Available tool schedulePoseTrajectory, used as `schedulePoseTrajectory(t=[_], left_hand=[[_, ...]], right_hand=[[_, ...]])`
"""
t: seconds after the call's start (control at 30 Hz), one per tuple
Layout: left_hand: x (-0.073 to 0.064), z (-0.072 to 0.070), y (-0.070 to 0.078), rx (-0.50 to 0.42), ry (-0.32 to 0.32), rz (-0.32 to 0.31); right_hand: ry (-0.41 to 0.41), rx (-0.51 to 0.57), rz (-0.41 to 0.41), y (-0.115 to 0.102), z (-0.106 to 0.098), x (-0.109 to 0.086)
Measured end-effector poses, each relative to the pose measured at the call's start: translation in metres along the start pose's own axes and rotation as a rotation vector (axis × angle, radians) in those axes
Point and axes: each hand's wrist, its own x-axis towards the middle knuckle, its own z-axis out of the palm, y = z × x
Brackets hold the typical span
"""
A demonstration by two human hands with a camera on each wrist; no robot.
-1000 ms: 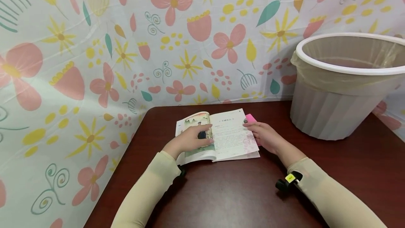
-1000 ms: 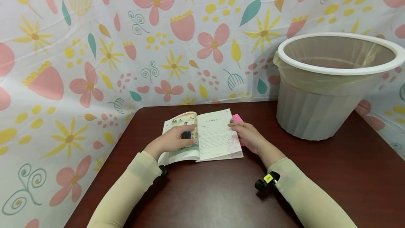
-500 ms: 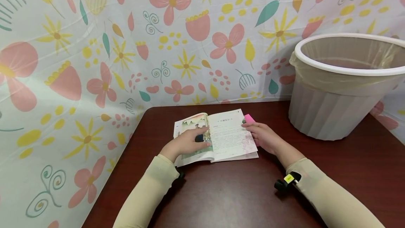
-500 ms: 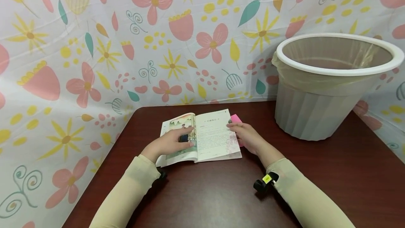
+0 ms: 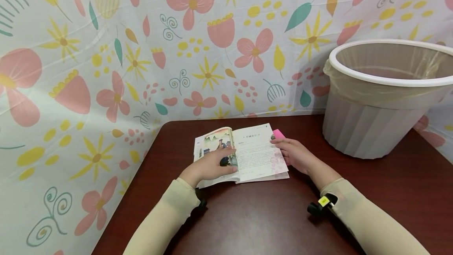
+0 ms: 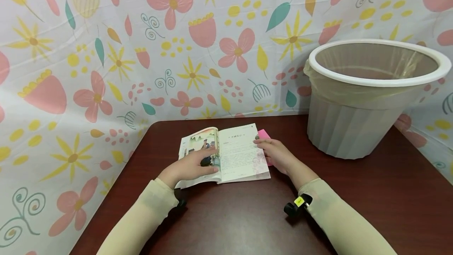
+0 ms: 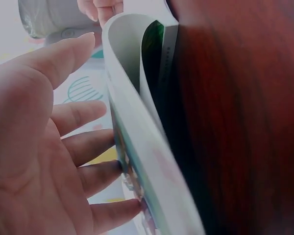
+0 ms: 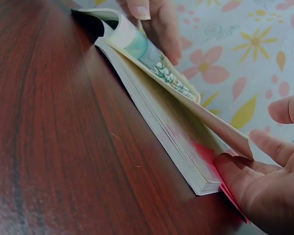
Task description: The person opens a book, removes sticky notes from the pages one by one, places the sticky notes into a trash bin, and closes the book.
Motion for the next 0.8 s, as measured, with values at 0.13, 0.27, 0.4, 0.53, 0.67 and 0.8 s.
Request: schedulePoseTrajectory(t=[0.13, 0.27, 0.4, 0.53, 0.67, 0.8], left_hand=[[-0.001, 0.002, -0.004, -0.017, 0.013, 0.014], [-0.001, 0.001, -0.004, -0.025, 0.013, 0.034], [-0.003, -0.002, -0.004, -0.026, 0.005, 0.037], [-0.005, -0.003, -0.004, -0.042, 0.000, 0.022], [-0.005, -0.005, -0.006, -0.058, -0.010, 0.008], [-0.007, -0.006, -0.011, -0.060, -0.020, -0.029]], right_hand=[[-0.004, 0.001, 0.003, 0.000, 0.000, 0.001], [-0.003, 0.000, 0.001, 0.001, -0.001, 0.001], [-0.005, 0.000, -0.011, 0.001, 0.000, 0.000], [-0.006, 0.018, -0.027, -0.001, 0.001, -0.002], [-0.027, 0.052, -0.061, -0.005, 0.003, -0.005], [-0.045, 0.071, -0.070, -0.010, 0.008, -0.009]])
